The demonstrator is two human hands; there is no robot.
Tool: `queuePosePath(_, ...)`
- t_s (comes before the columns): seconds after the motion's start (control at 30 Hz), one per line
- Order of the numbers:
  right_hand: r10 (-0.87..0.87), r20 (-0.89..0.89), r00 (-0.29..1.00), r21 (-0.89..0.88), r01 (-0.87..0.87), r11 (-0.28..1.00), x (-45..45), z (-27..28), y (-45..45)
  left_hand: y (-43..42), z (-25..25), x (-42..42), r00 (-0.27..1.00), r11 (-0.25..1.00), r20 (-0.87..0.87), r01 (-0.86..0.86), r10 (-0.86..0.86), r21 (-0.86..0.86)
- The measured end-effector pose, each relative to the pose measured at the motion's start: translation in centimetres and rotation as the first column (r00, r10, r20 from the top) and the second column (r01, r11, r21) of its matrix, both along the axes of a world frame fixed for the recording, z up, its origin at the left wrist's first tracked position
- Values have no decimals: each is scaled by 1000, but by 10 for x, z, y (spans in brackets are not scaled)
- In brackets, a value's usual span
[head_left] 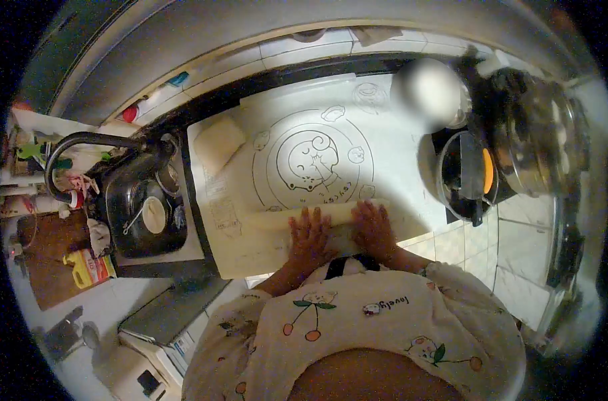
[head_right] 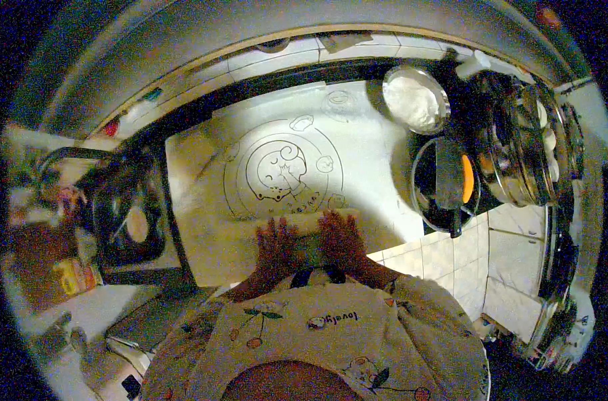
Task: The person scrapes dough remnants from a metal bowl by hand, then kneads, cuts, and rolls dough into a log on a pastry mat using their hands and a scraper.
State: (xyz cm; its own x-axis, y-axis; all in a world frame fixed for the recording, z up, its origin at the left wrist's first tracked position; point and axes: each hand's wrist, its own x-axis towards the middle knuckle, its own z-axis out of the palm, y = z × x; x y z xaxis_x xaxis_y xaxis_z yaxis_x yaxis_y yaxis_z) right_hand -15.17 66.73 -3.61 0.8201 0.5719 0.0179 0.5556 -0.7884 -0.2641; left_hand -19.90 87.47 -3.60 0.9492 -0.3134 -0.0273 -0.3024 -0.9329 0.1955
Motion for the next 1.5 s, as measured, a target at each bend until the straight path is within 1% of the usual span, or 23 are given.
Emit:
queuePosePath(0.07, -86, -3, 996, 155, 85, 984, 21, 6, 12, -18, 12, 33, 992, 986, 54, -123, 118, 116)
queuePosePath(0.13, -122, 156, 980, 205, 88, 975, 75, 21, 33, -22, 12, 95, 950, 950, -9, -311, 311, -38)
queuePosePath(0.2, -236, 109, 966, 270, 200, 942, 124, 5, 47, -19, 13, 154, 880, 901, 194, -424, 434, -93)
queuePosePath(0.3, -220, 206, 954, 201, 179, 963, 146, -6, 52, -13, 5, 185, 920, 947, 231, -291, 315, -135)
queuePosePath(0.37, 22, 186, 982, 196, -59, 979, 117, 1, 30, -12, 8, 150, 985, 987, 104, -132, 141, -90)
queuePosePath(0.43, 125, 58, 990, 175, -133, 976, 76, 18, 15, -20, 4, 84, 988, 988, 99, -106, 118, -117)
queuePosePath(0.5, 228, -143, 963, 193, -199, 961, 39, 15, -5, -37, 10, 27, 990, 989, -27, -138, 139, 43)
queuePosePath(0.6, 130, -235, 963, 195, -84, 977, 46, 14, -3, -42, 6, 64, 978, 979, 47, -204, 203, 20)
queuePosePath(0.7, -101, -43, 994, 396, 109, 912, 81, 14, -4, -36, 22, 157, 934, 937, 72, -350, 349, -1)
queuePosePath(0.77, -131, -37, 991, 496, 132, 858, 89, 27, -12, -14, -37, 214, 842, 903, 388, -426, 374, 54)
queuePosePath(0.87, -143, -98, 985, 511, 173, 842, 80, 39, -27, -26, 1, 185, 921, 953, 274, -301, 278, 44)
queuePosePath(0.9, -138, -82, 987, 510, 161, 845, 67, 26, -36, -37, 10, 157, 958, 944, 115, -279, 262, 174)
queuePosePath(0.93, -136, -66, 989, 513, 150, 845, 56, 16, -43, -47, 27, 120, 971, 966, 34, -238, 235, 99)
queuePosePath(0.97, -135, -114, 984, 499, 174, 849, 46, 14, -48, -51, 9, 78, 980, 976, 124, -172, 156, 130)
queuePosePath(1.03, -126, -213, 969, 456, 212, 864, 28, 12, -61, -58, 29, 48, 987, 985, -31, -156, 159, 81)
queuePosePath(1.07, -122, -186, 975, 443, 194, 875, 26, 10, -65, -60, 35, 45, 983, 988, -104, -148, 152, 49)
queuePosePath(1.1, -117, -161, 980, 428, 176, 886, 24, 8, -69, -55, 0, 62, 973, 969, 195, -158, 121, 188)
queuePosePath(1.17, -131, -113, 985, 428, 167, 888, 25, 8, -68, -51, 30, 128, 959, 959, -46, -278, 280, 44)
queuePosePath(1.23, -174, -63, 983, 457, 184, 870, 46, 12, -59, -41, 40, 183, 896, 908, 147, -413, 419, -68)
queuePosePath(1.33, -167, -42, 985, 471, 167, 866, 74, 36, -48, -30, 1, 210, 849, 903, 318, -427, 421, -56)
queuePosePath(1.37, -171, -23, 985, 476, 162, 865, 78, 37, -45, -32, -2, 191, 886, 919, 243, -386, 394, -82)
queuePosePath(1.43, -200, 3, 980, 490, 173, 855, 79, 33, -41, -43, 36, 146, 970, 970, 5, -242, 242, 17)
queuePosePath(1.5, -214, -3, 977, 472, 191, 861, 72, 29, -39, -56, 21, 88, 952, 971, 221, -179, 211, -160)
